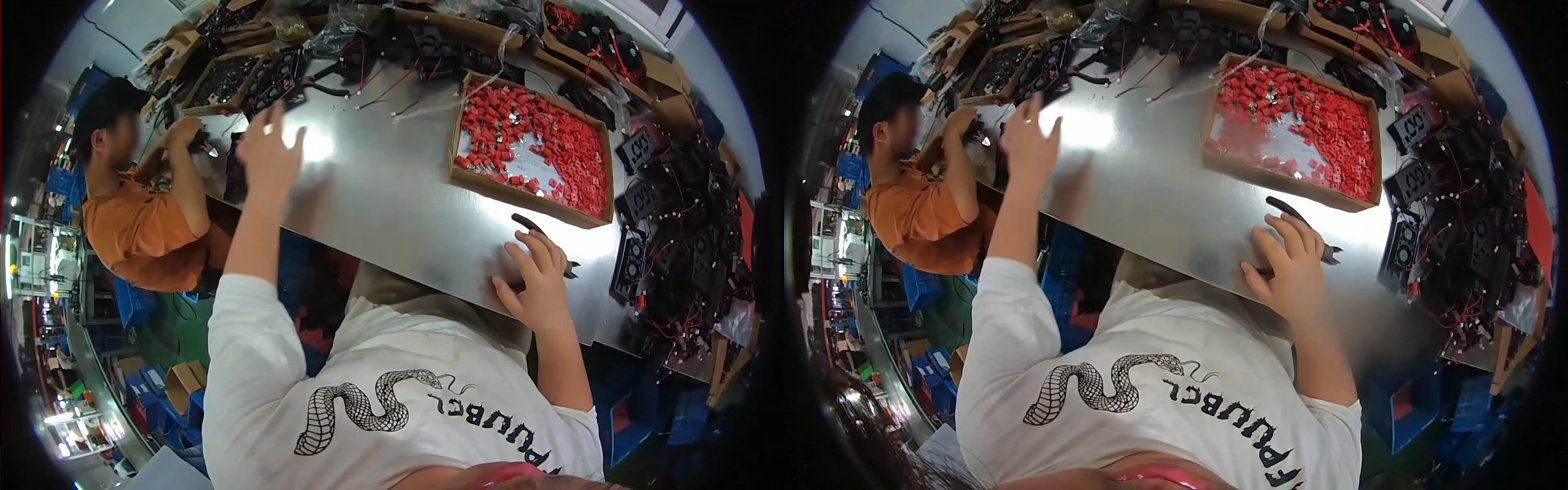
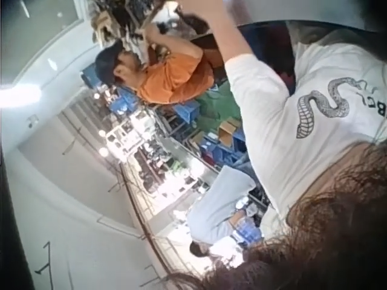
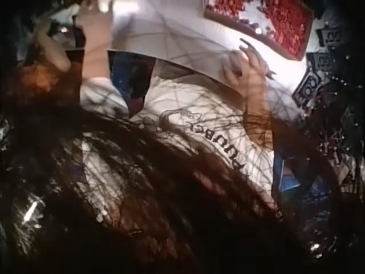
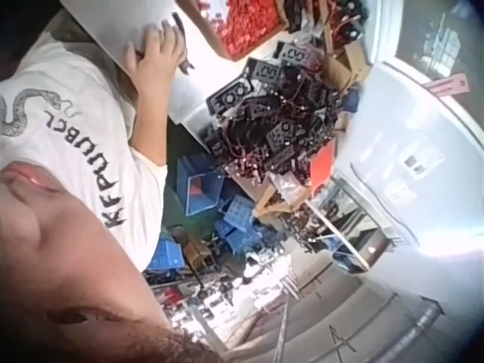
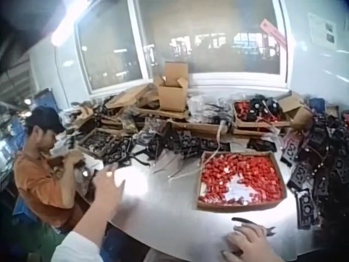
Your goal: Assembling electronic components by preparing and crimping wires into a module housing.
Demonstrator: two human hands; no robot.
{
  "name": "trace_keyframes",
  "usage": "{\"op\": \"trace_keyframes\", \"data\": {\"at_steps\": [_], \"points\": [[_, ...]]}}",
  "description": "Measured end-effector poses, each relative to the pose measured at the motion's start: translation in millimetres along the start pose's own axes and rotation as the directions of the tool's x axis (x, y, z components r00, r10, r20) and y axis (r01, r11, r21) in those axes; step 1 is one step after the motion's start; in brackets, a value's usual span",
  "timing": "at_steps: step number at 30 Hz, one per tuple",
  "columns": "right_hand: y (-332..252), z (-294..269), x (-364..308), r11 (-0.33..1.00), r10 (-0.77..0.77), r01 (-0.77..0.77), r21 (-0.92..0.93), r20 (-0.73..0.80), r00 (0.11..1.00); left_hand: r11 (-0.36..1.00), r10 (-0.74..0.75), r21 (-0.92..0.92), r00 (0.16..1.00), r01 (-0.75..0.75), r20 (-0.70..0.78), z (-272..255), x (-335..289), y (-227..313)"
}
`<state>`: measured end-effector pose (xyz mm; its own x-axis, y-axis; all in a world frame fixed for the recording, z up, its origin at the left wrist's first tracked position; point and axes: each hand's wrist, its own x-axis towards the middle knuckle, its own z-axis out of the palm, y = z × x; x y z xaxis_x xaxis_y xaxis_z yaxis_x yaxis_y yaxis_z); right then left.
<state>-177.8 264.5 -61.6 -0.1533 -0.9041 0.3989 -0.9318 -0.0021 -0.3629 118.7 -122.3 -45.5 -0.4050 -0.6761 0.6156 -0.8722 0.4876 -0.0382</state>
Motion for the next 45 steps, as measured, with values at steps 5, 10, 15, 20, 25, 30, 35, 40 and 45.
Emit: {"op": "trace_keyframes", "data": {"at_steps": [5, 10, 15, 20, 25, 30, 35, 40, 45], "points": [[5.0, -0.3, 4.3, 0.998, 0.007, -0.003, 0.067, -0.058, 0.998, 0.959, -0.028, -0.278, 0.994, 0.057, 0.109, 69.7, 99.5, 63.0], [9.5, 10.5, 9.4, 0.991, 0.059, -0.042, 0.123, -0.135, 0.989, 0.839, -0.270, -0.344, 0.871, 0.422, 0.410, 149.2, 167.5, 51.5], [9.7, 8.1, 8.6, 0.969, 0.130, -0.103, 0.225, -0.108, 0.986, 0.714, -0.375, -0.477, 0.856, 0.512, 0.357, 186.3, 160.5, 13.6], [7.4, 3.7, 8.2, 0.967, 0.145, -0.121, 0.224, -0.095, 0.985, 0.027, -0.319, -0.798, 0.762, 0.602, 0.564, 111.8, 88.8, -11.1], [10.3, 3.5, 10.3, 0.971, 0.131, -0.114, 0.211, -0.067, 0.989, -0.127, -0.201, -0.749, 0.722, 0.650, 0.661, 23.6, -4.0, -13.6], [8.2, -2.6, 16.5, 0.952, 0.186, -0.166, 0.257, -0.054, 0.981, 0.240, 0.145, -0.504, 0.483, 0.830, 0.864, -44.5, -49.0, 27.1], [44.2, -17.9, 88.8, 0.976, 0.217, -0.217, 0.020, -0.157, 0.963, 0.372, 0.452, -0.645, 0.477, 0.667, 0.754, -55.8, -58.4, 81.6], [127.7, 10.9, 150.4, 0.918, 0.322, -0.301, -0.259, 0.040, 0.946, 0.765, 0.388, -0.628, 0.881, -0.144, 0.270, -68.3, -59.0, 128.9], [109.8, -2.5, 161.8, 0.903, 0.318, -0.265, -0.339, 0.112, 0.941, 0.637, 0.631, -0.667, 0.758, -0.386, 0.164, -90.4, -85.2, 164.6]]}}
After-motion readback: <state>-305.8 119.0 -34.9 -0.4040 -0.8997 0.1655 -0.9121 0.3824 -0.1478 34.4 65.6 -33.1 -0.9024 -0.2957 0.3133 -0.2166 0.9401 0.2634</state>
